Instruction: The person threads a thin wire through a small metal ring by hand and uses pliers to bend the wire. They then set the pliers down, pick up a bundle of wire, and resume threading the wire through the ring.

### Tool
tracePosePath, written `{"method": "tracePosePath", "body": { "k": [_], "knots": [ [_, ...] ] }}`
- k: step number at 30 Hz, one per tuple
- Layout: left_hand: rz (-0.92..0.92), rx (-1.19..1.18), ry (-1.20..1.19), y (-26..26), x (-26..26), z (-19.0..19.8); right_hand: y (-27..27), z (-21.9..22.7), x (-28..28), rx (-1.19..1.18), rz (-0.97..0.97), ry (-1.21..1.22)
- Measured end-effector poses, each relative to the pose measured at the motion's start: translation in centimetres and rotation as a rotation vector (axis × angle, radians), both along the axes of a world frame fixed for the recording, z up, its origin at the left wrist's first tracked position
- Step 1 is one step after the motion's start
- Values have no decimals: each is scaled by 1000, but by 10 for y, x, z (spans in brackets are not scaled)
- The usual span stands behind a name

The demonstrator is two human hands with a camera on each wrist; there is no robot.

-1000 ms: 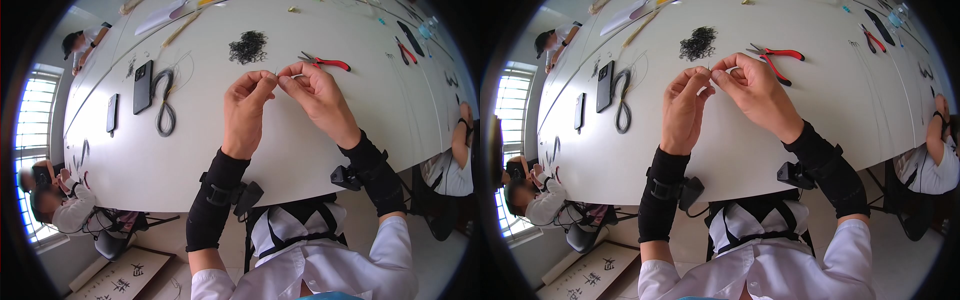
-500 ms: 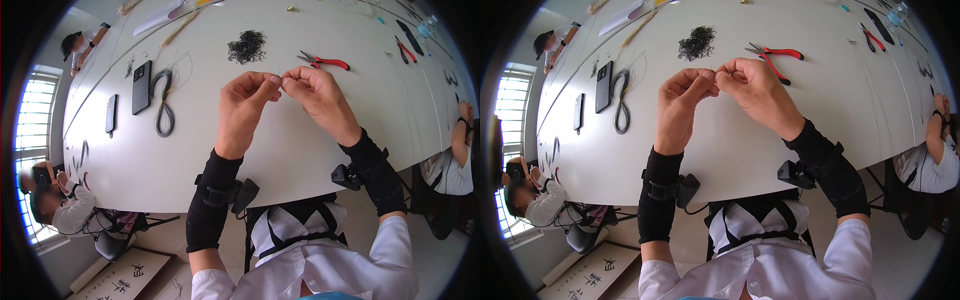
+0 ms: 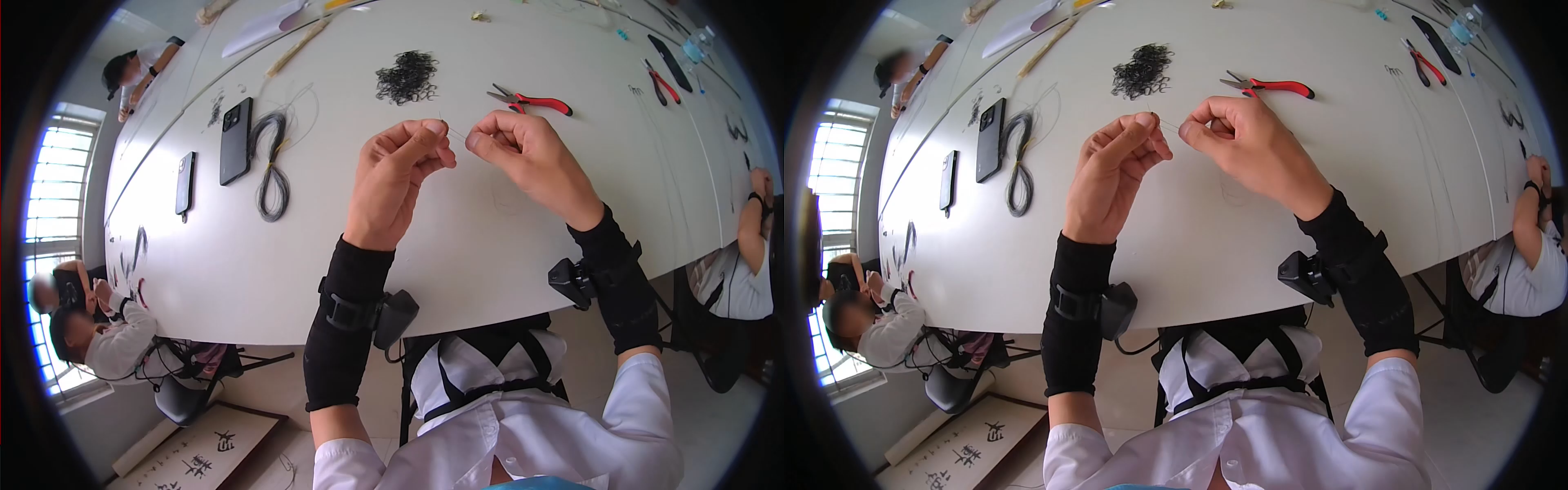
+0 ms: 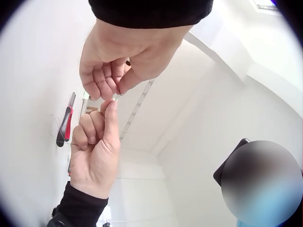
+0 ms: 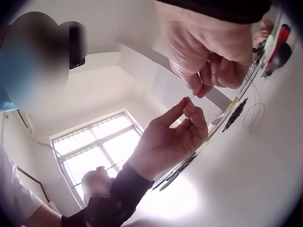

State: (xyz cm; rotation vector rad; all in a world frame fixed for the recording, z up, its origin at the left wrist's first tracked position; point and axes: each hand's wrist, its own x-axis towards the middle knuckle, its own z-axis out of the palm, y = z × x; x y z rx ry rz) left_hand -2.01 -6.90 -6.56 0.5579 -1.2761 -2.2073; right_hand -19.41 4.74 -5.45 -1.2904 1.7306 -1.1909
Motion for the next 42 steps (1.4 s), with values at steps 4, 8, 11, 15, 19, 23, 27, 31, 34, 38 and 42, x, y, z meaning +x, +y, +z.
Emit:
{"method": "tracePosePath", "body": {
  "k": [4,8,11,15,19,23,27,31,34,38,42],
  "knots": [
    [101,-183,-66,0,-1,0,16,12,-9,-59,-55,355],
    [153,-332,-171,4,-1,4,19,5,-42,-49,-206,843],
    [144,-351,-181,6,-3,4,14,-17,-55,30,-264,996],
    [148,-328,-170,7,-4,3,5,-22,-60,161,-243,930],
    [141,-293,-145,5,-4,-2,0,-15,-56,177,-266,887],
    [149,-286,-131,5,-5,-2,11,23,-26,62,-188,513],
    [165,-287,-148,5,-6,-1,16,24,5,-45,-87,570],
    [183,-287,-152,3,-5,-3,16,20,16,-100,-66,594],
    [183,-289,-149,3,-5,-3,15,20,20,-122,-70,597],
    [187,-288,-149,3,-6,-3,16,23,24,-111,-83,589],
    [181,-281,-143,2,-6,-4,15,25,25,-57,-90,567]
  ]
}}
